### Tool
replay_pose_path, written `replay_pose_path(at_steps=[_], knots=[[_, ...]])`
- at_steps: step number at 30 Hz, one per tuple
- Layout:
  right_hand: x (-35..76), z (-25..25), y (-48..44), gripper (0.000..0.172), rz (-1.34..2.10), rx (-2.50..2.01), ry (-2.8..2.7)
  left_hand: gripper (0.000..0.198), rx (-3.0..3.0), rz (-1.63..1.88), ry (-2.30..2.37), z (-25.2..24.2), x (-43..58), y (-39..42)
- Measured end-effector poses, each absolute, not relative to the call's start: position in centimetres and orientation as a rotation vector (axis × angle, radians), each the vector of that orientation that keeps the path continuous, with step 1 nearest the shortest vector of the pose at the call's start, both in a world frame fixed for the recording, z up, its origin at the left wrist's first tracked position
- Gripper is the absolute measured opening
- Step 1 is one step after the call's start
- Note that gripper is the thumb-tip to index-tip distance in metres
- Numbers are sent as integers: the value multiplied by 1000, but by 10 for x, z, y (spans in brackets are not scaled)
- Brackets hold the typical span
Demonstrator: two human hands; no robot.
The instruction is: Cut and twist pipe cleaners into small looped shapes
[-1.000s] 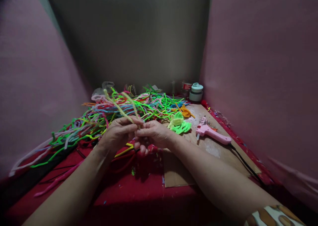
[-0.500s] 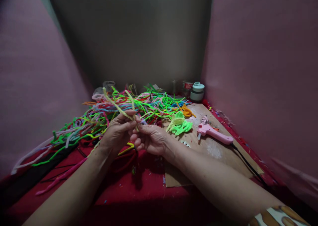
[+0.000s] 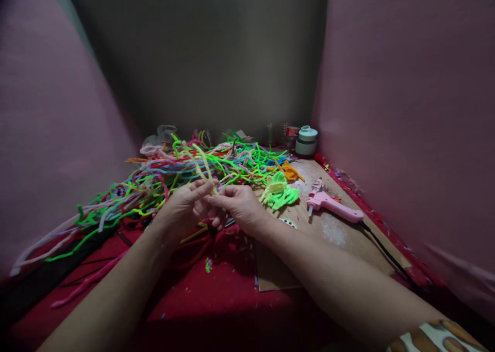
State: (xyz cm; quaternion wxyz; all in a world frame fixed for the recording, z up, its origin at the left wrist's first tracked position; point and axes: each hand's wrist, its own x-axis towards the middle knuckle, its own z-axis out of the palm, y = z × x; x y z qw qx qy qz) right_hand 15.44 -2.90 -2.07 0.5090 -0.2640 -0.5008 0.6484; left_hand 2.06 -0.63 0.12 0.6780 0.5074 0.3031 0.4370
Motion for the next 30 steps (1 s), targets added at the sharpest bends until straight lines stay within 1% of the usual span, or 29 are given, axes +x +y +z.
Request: replay_pose_path(at_steps=[2, 4, 7, 9, 11, 15, 19, 25, 30], knots=[[155, -21, -29, 28, 1521, -699, -1231, 26, 1198, 917, 732, 0, 19, -6], [156, -21, -27, 26, 1584, -686, -1187, 24, 1223, 987, 790, 0, 17, -7], [160, -21, -25, 30, 1892, -556, -1044, 20, 1195, 1112, 740, 3, 17, -8], [163, -22, -25, 34, 2113, -502, -953, 16, 1185, 1115, 691, 5, 18, -8], [164, -23, -24, 33, 2214, -449, -887, 14, 1195, 1086, 684, 6, 18, -9], [163, -25, -24, 29, 2169, -359, -834, 16, 1219, 1058, 721, 4, 19, -8], [159, -22, -26, 27, 2086, -418, -851, 22, 1254, 1097, 864, 3, 20, -10], [156, -21, -27, 20, 1974, -506, -869, 23, 1273, 1135, 945, 7, 21, -13], [157, -23, -26, 23, 1855, -557, -1000, 23, 1240, 1093, 953, 9, 20, -13]])
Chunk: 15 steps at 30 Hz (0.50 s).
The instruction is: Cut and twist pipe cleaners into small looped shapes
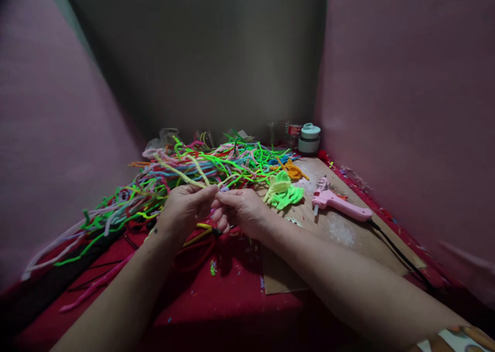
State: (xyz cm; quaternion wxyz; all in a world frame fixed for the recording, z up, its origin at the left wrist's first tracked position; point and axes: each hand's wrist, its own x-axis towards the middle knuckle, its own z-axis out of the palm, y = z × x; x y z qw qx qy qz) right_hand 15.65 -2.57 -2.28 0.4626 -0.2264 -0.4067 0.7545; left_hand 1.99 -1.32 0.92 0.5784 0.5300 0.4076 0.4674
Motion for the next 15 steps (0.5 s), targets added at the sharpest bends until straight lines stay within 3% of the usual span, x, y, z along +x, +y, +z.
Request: replay_pose_path(at_steps=[9, 15], knots=[[158, -20, -29, 20, 1716, -735, -1161, 25, 1315, 1085, 1017, 9, 20, -14], [157, -23, -27, 26, 1134, -1122, -1509, 25, 1622, 1115, 1333, 9, 21, -11]])
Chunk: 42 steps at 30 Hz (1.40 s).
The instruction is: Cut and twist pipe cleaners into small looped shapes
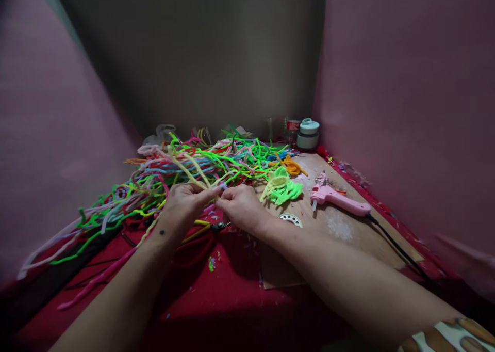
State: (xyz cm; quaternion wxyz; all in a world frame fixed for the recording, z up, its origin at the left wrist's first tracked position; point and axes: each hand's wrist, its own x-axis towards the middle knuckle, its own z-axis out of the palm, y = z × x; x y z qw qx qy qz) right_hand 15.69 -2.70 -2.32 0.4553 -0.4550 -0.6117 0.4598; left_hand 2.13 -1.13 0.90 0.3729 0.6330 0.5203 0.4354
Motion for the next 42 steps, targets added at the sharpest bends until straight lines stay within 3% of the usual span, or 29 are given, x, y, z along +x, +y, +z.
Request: replay_pose_path(at_steps=[5, 16, 22, 30, 37, 42], knots=[[156, -22, -28, 30, 986, -1184, -1584, 25, 1420, 1100, 1278, 9, 19, -7], [156, -14, -33, 11, 1608, -902, -1202, 25, 1395, 1050, 1190, 8, 9, -2], [153, -17, -31, 18, 1570, -1048, -1228, 27, 1423, 1076, 1188, 9, 13, -6], [149, -23, -29, 25, 1175, -1296, -1517, 28, 1399, 1021, 1347, 11, 16, -8], [154, -17, -30, 11, 1608, -904, -1243, 32, 1367, 998, 1240, 13, 15, -8], [156, -16, -31, 16, 1680, -847, -1118, 29, 1392, 1000, 1200, 11, 14, -8]])
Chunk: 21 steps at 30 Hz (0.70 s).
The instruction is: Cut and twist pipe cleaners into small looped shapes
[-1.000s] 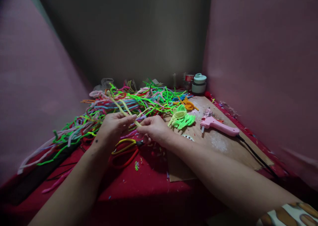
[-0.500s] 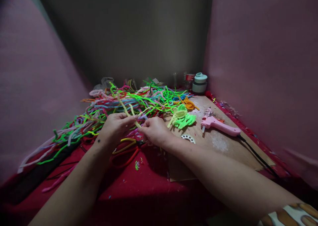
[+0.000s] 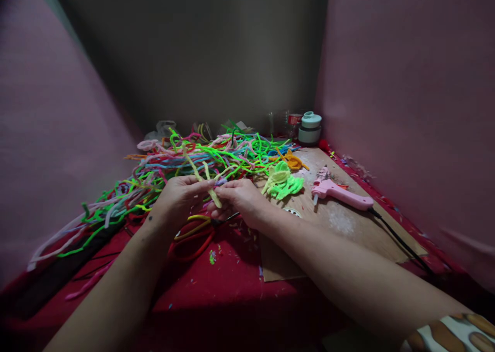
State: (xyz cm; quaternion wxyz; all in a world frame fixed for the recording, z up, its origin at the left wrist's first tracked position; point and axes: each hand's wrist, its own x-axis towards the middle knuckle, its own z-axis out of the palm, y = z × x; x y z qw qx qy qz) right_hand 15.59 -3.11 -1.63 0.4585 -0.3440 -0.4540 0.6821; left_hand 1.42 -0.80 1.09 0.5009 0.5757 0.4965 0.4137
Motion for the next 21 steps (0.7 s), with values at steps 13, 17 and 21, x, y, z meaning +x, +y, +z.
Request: replay_pose_path(at_steps=[13, 17, 21], knots=[[151, -24, -29, 12, 1569, -876, -1060, 22, 1457, 1062, 1101, 17, 23, -17], [152, -26, -28, 14, 1553, -874, -1059, 21, 1470, 1050, 1080, 15, 23, -17], [153, -24, -28, 12, 1499, -843, -1052, 28, 1499, 1003, 1029, 8, 17, -11]])
